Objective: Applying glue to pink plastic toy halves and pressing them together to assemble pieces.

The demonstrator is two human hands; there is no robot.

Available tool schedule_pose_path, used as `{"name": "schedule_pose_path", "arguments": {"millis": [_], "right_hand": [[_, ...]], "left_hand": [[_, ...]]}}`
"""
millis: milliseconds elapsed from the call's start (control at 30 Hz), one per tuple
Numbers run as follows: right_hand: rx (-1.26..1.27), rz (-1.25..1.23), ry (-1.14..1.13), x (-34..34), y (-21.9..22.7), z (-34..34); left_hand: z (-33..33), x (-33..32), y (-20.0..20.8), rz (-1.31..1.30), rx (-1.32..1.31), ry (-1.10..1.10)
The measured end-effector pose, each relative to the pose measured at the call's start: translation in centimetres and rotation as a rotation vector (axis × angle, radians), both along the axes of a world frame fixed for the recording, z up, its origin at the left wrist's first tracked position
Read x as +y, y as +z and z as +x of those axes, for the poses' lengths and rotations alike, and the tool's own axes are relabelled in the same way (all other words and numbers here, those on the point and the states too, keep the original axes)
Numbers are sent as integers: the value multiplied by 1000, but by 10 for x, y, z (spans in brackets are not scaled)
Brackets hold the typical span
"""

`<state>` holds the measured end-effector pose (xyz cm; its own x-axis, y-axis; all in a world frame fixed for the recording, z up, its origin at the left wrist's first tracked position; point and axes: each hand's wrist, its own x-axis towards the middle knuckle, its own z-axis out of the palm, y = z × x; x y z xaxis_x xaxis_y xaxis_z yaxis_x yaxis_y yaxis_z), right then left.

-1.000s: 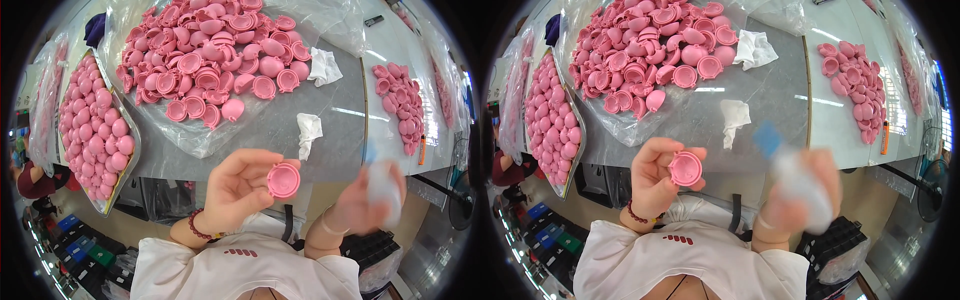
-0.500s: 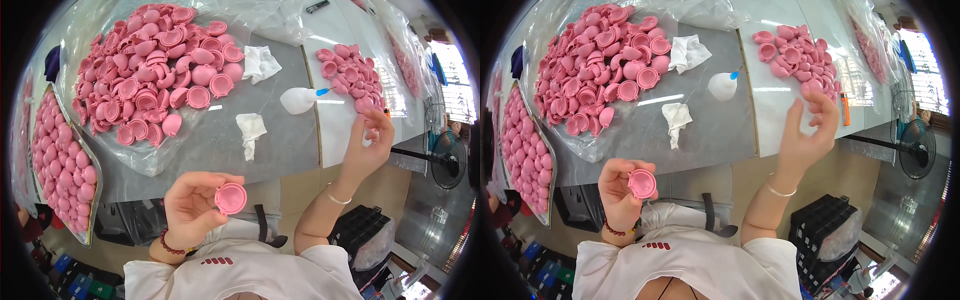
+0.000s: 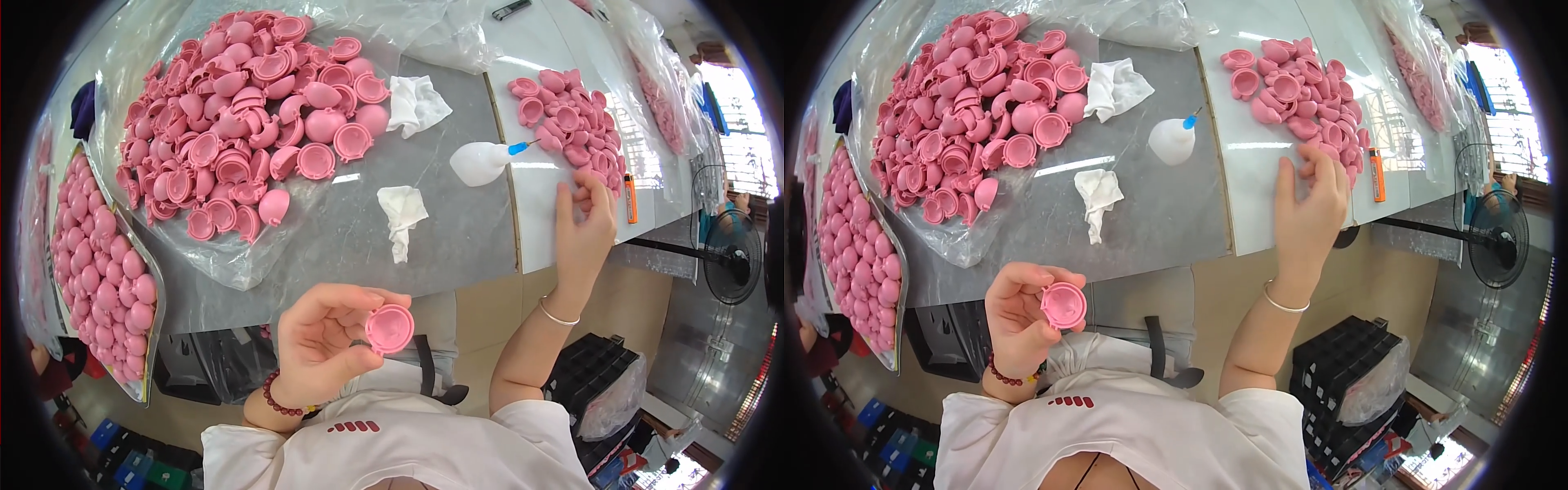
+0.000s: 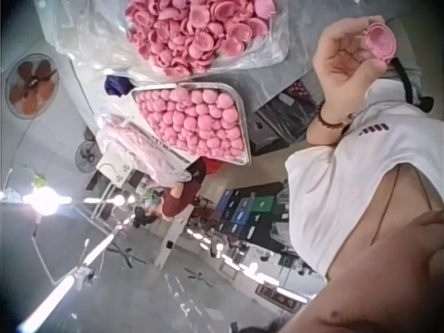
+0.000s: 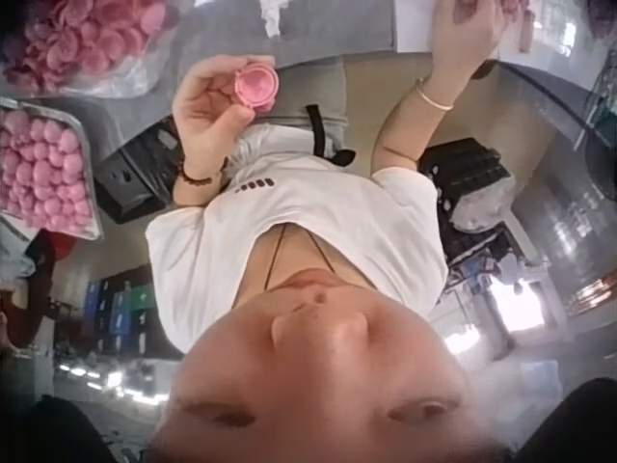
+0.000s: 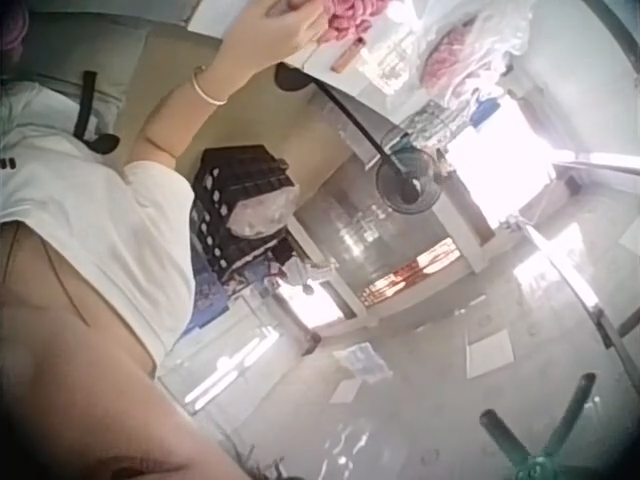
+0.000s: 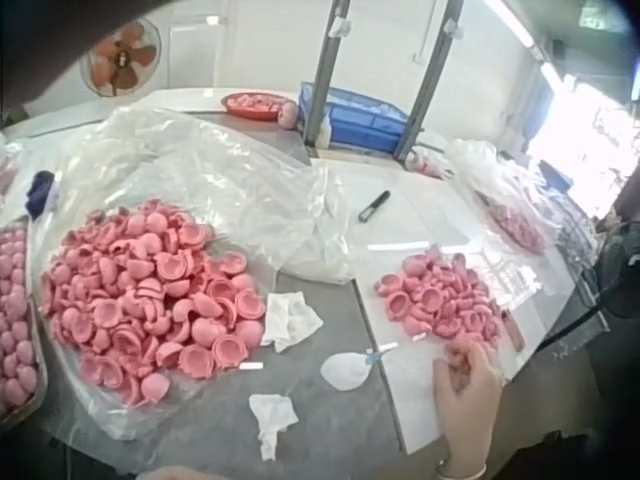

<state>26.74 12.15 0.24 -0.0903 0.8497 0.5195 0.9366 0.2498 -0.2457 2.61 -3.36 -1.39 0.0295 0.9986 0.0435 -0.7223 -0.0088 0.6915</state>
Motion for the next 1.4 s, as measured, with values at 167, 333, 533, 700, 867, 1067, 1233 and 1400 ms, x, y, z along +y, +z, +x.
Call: {"name": "schedule_pose_path", "arguments": {"millis": [167,333,533,700,867,1067,1233,1400], "right_hand": [[-26,312,-40,2,4,0],[159,-52,30,1,2,17],[444,-185,162,-12,6,14],[752,-557,198,-30,16,4],[439,-345,157,-28,18,-11],[369,-326,238,-37,23,-19],[508,-400,941,-69,28,-61],[622,-367,979,-71,5,-75]], "left_hand": [[1,1,1,0,2,8],[0,1,0,0,25,-11],[6,3,9,-138,125,86],[4,4,9,-145,115,92],[3,4,10,-146,119,89],[0,5,4,-63,154,81],[2,10,4,52,347,53],[0,8,6,52,492,85]]}}
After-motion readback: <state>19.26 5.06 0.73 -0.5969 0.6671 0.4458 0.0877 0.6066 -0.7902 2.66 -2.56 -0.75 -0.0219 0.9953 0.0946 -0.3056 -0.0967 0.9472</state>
